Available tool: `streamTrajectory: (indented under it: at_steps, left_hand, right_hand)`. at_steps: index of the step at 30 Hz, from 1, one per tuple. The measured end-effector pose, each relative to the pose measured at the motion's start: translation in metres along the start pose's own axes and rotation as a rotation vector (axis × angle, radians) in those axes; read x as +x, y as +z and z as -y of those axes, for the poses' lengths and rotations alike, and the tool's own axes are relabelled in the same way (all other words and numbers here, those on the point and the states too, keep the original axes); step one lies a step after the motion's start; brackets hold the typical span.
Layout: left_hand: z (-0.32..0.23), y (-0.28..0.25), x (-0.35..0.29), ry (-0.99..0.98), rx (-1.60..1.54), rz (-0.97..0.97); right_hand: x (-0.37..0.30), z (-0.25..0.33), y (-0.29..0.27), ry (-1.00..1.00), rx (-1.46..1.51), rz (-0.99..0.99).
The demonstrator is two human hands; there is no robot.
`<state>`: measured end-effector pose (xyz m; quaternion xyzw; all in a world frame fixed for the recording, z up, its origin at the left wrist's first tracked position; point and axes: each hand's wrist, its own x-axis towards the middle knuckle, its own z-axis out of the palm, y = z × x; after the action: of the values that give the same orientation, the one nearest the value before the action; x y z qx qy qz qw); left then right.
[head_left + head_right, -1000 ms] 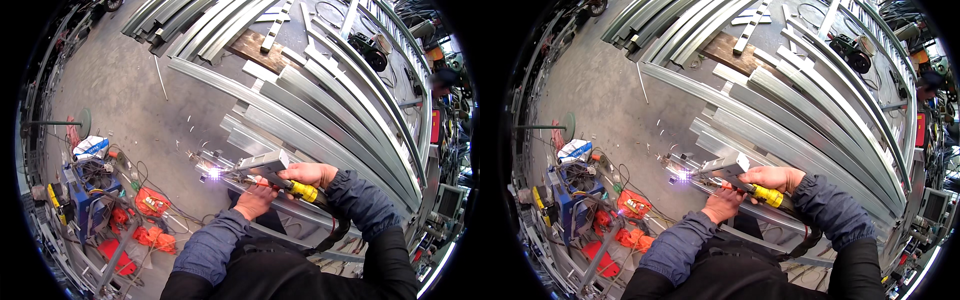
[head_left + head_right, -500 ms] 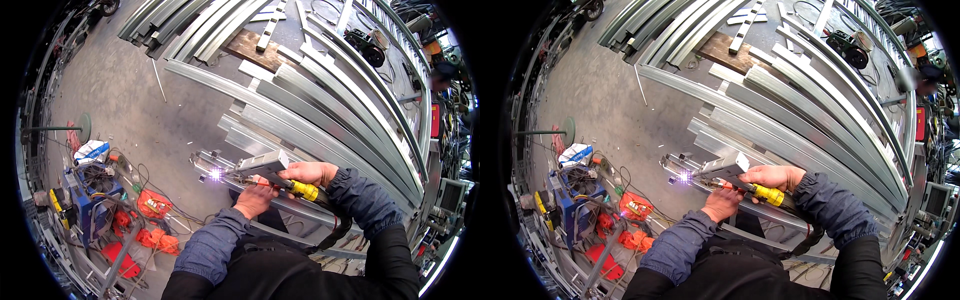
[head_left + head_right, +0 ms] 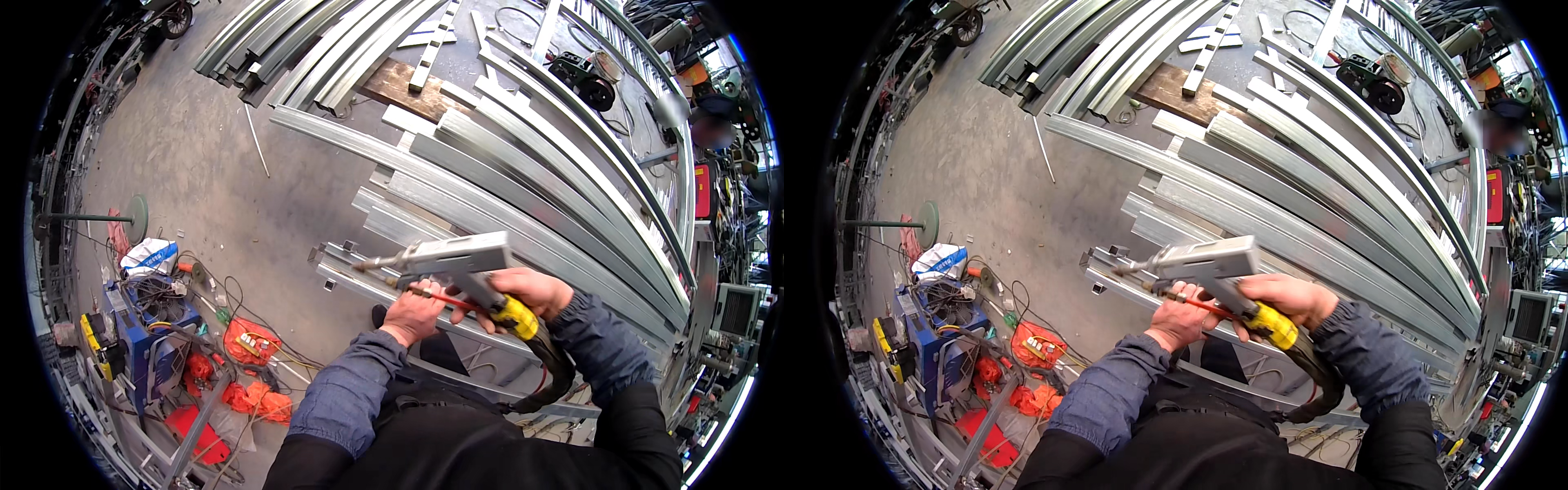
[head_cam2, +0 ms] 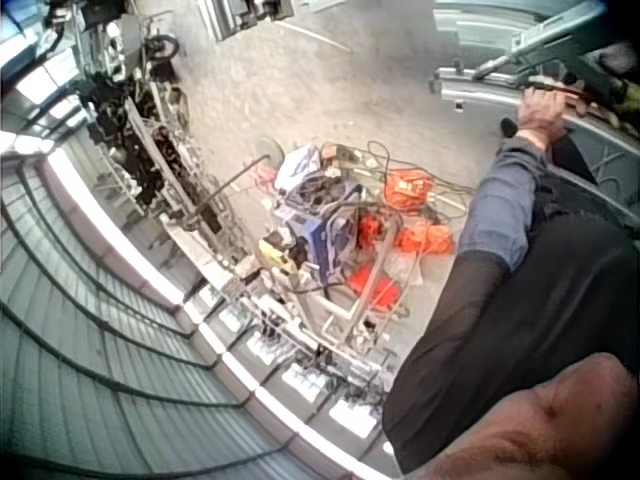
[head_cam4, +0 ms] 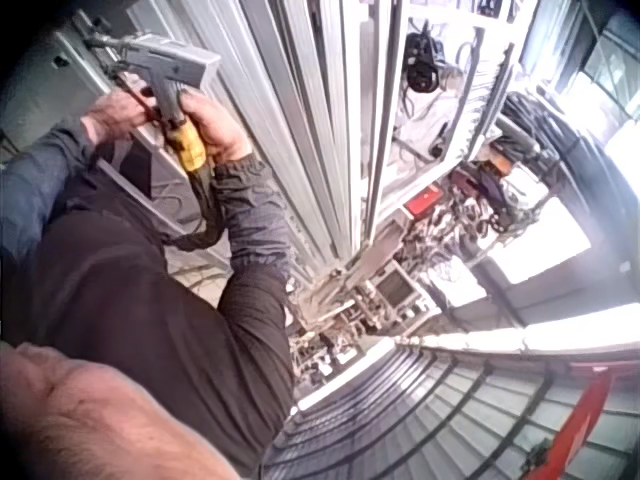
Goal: The person welds multiple aluminum frame sections using a handheld welding tool, creating bright sparks at each joint. They repeatedly position and weld the frame pieces, then lift and reposition the assembled structure within the workshop.
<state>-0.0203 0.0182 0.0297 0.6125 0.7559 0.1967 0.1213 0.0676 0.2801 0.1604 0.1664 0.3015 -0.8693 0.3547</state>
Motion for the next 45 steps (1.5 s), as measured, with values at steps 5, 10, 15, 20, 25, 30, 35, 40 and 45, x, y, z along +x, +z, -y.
streamTrajectory:
  at_steps: [5, 10, 15, 20, 25, 30, 35, 40, 45]
  left_hand:
    - [-0.006, -0.002, -0.003, 0.005, 0.053, -0.016]
    - [-0.016, -0.005, 0.000, -0.026, 0.079, -0.006]
    - [-0.036, -0.004, 0.005, -0.054, 0.116, 0.039]
    - [-0.093, 0.013, 0.012, -0.053, 0.205, 0.090]
    - [-0.228, 0.072, 0.046, 0.028, 0.173, 0.128]
    - [-0.295, 0.119, 0.084, 0.060, 0.125, 0.217]
    - [-0.305, 0.117, 0.093, 0.102, 0.135, 0.174]
    - [-0.310, 0.126, 0.091, 0.114, 0.139, 0.067]
    - [-0.305, 0.131, 0.091, 0.123, 0.138, -0.022]
  right_hand:
    - [-0.096, -0.068, 0.071, -0.316, 0.071, -0.139]
    - [-0.182, -0.159, 0.129, -0.349, -0.113, -0.638]
    - [-0.267, -0.229, 0.161, -0.410, -0.124, -0.919]
    - [-0.345, -0.277, 0.148, -0.188, -0.115, -1.013]
    - [-0.412, -0.314, 0.119, -0.102, -0.226, -1.000]
    - [-0.478, -0.346, 0.092, 0.017, -0.365, -0.963]
    - [-0.509, -0.374, 0.062, 0.095, -0.617, -0.914]
    - [-0.497, -0.391, 0.028, -0.054, -0.737, -0.797]
    - [-0.457, -0.384, 0.008, -0.141, -0.825, -0.712]
